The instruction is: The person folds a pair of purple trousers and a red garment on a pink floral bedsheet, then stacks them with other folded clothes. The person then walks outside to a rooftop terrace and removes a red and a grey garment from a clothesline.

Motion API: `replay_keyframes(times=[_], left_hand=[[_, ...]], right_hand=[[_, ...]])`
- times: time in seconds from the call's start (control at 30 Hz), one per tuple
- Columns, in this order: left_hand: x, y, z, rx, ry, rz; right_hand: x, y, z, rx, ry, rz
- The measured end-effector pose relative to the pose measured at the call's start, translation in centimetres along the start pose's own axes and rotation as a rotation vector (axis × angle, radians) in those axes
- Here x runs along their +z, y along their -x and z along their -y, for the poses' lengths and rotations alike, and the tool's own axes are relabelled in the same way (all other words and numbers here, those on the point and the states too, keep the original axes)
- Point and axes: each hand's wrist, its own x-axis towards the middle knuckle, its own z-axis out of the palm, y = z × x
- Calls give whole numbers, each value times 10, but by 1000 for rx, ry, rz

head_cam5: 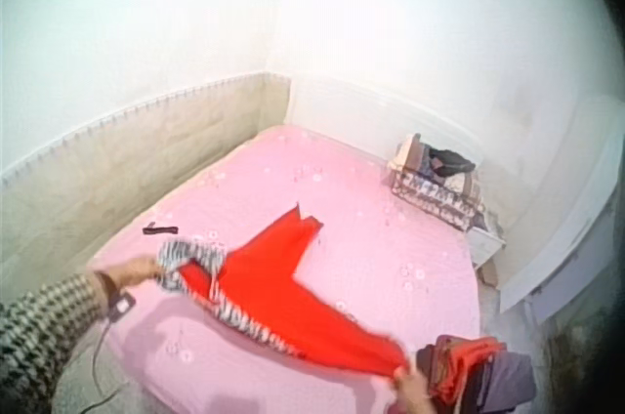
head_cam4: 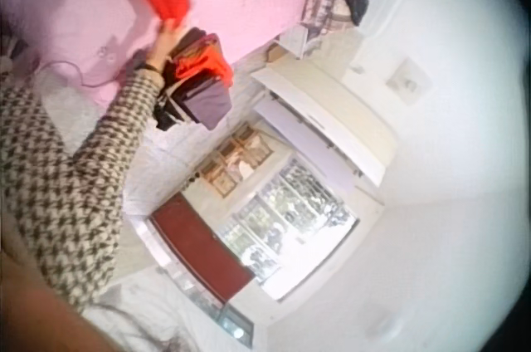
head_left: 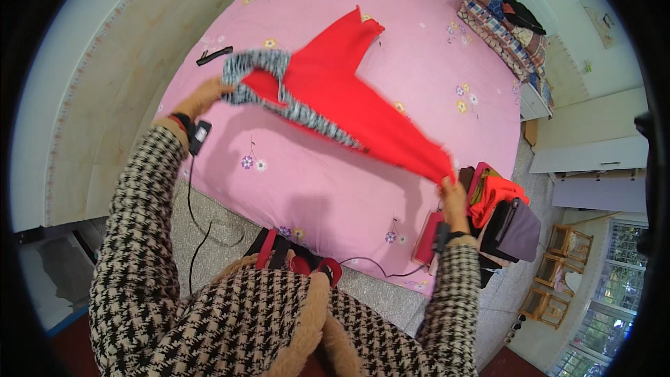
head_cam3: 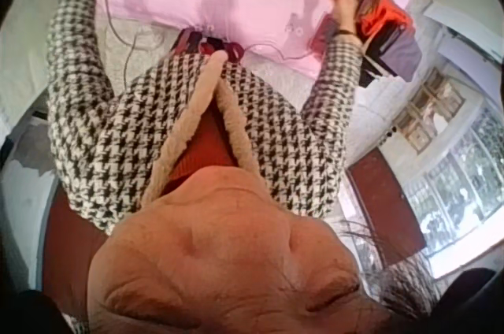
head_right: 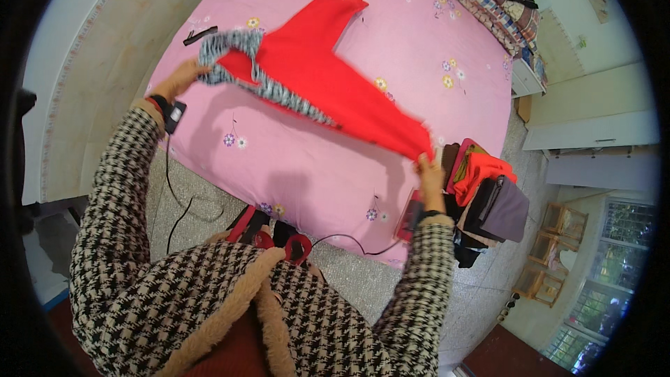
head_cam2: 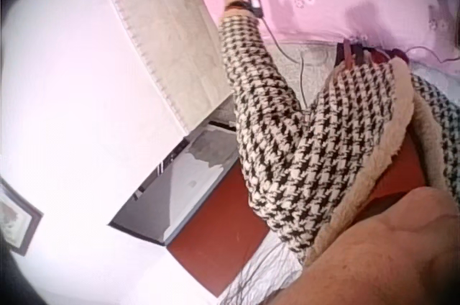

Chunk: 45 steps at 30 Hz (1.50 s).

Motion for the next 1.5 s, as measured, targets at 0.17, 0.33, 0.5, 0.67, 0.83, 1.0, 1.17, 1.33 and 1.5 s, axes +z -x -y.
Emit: replay_keyframes(times=[0.17, 0.33, 0.5, 0.67, 0.83, 1.0, 1.17, 1.33, 1.5], left_hand=[[27, 31, 110, -396, -151, -216], [25, 60, 133, -496, -107, -333], [6, 67, 126, -440, -112, -303], [-11, 107, 161, -494, -350, -342], [-22, 150, 216, -708, -746, -249], [-32, 131, 220, -696, -1121, -373], [0, 79, 170, -280, -990, -556], [55, 55, 135, -505, -1026, -324], [78, 75, 125, -296, -1036, -448]], right_hand=[[28, 45, -125, 528, 112, -184], [24, 65, -147, 579, 123, -267], [11, 61, -142, 511, 163, -182], [10, 76, -160, 557, 292, -114], [14, 92, -174, 685, 526, 8], [20, 64, -164, 391, 951, -129], [40, 17, -151, 187, 1072, -70], [61, -16, -143, -29, 1183, 20], [68, -27, -133, -44, 1334, 54]])
